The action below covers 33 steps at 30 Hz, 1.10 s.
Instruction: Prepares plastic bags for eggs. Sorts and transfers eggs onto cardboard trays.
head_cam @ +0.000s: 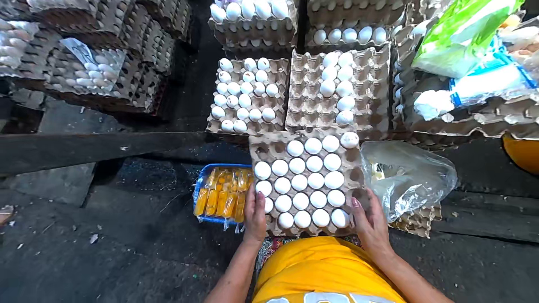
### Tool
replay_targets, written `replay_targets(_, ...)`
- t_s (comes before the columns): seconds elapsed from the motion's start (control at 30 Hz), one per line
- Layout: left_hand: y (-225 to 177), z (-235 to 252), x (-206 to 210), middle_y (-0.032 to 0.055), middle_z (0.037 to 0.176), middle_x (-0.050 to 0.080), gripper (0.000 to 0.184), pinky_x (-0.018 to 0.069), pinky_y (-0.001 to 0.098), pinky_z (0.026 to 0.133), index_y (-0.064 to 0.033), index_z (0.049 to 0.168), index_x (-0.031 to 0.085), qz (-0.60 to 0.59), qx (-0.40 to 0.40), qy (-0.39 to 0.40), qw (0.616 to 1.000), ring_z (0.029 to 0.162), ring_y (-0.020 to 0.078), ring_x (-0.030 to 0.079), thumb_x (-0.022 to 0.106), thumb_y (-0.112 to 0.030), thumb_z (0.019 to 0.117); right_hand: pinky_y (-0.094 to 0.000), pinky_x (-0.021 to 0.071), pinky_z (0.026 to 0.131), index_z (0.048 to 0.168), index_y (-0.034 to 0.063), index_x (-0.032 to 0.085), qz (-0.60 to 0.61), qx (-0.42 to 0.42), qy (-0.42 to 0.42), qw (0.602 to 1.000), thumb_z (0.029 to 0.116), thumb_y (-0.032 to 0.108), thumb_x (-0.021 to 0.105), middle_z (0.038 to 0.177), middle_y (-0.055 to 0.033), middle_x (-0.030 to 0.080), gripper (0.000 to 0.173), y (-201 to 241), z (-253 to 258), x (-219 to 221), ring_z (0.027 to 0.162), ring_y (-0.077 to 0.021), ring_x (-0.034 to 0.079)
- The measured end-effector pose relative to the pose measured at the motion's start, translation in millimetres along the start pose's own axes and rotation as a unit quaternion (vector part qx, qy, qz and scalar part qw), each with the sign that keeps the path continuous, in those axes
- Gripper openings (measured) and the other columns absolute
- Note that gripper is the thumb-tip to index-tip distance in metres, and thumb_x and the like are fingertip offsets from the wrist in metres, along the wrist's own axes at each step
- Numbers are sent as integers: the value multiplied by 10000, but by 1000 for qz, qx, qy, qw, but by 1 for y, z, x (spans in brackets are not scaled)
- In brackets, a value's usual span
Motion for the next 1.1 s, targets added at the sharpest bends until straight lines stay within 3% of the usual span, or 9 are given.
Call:
replay_targets(0.17,-1,10,28,316,1499,441,616,381,312,1169,154,1478,383,-10,25,44,999,1401,228,475,390,-295,1055,-299,476,1065,1460,-134,408,20,28,-41,999,1032,332,506,1417,-298,520,640,-14,-7,-20,1285,-208,569)
replay_targets(0.37,-2,40,54,261,1443,518,590,418,324,1134,111,1469,430,-18,35,71,997,1334,198,529,422,-303,1049,-291,481,1045,1458,-132,402,34,44,-78,995,1030,315,496,1382,-284,539,626,-17,10,-28,1248,-186,583)
replay_targets(0.47,4,55,58,237,1443,528,574,433,338,1117,80,1480,439,-25,11,71,997,1313,190,544,413,-294,1046,-333,460,1082,1466,-142,387,22,45,-78,996,1037,326,498,1416,-317,514,644,-19,21,-25,1301,-244,558)
replay_targets(0.57,14,65,57,180,1356,599,543,479,324,1063,46,1449,478,-60,-23,67,996,1224,146,596,381,-306,1048,-313,456,1085,1473,-152,372,22,53,-78,995,1036,299,508,1426,-322,507,643,-23,26,-22,1305,-230,558)
replay_targets(0.7,31,78,60,140,1485,525,606,439,341,1114,-30,1530,417,-114,-103,83,985,1326,151,532,379,-403,1055,-259,464,1063,1456,-151,376,37,57,-71,995,1035,268,502,1396,-280,533,607,-25,28,-24,1262,-152,572)
replay_targets(0.77,31,82,65,152,1441,556,572,449,353,1101,-23,1502,459,-111,-140,94,979,1297,157,552,351,-398,1084,-238,478,1038,1428,-154,395,56,52,-78,994,1032,250,500,1360,-251,552,575,-26,28,-27,1224,-120,583)
replay_targets(0.9,29,84,68,159,1231,667,578,487,398,1037,-3,1318,623,-53,-149,99,982,1173,170,620,330,-450,1098,-190,498,977,1386,-152,398,77,35,-100,991,1024,244,514,1271,-176,575,549,-21,23,-28,1146,-50,595)
replay_targets(0.97,25,79,64,155,1237,667,618,480,382,1047,3,1300,632,-46,-142,97,984,1191,153,611,292,-471,1097,-182,502,962,1377,-147,413,69,34,-103,992,1022,243,515,1250,-164,588,537,-19,17,-30,1123,-37,602)
replay_targets(1.1,16,63,55,180,1344,606,653,440,313,1099,41,1396,541,-80,-136,95,983,1269,119,560,249,-459,1097,-160,495,949,1367,-159,407,65,33,-105,992,1011,233,529,1246,-160,581,544,-15,-3,-32,1120,-15,593)
Point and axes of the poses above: each hand's wrist, its own z-axis towards the middle knuckle, its own x-axis out of the palm, y = z × x, the point moved 7 cm from there along z, towards the middle knuckle
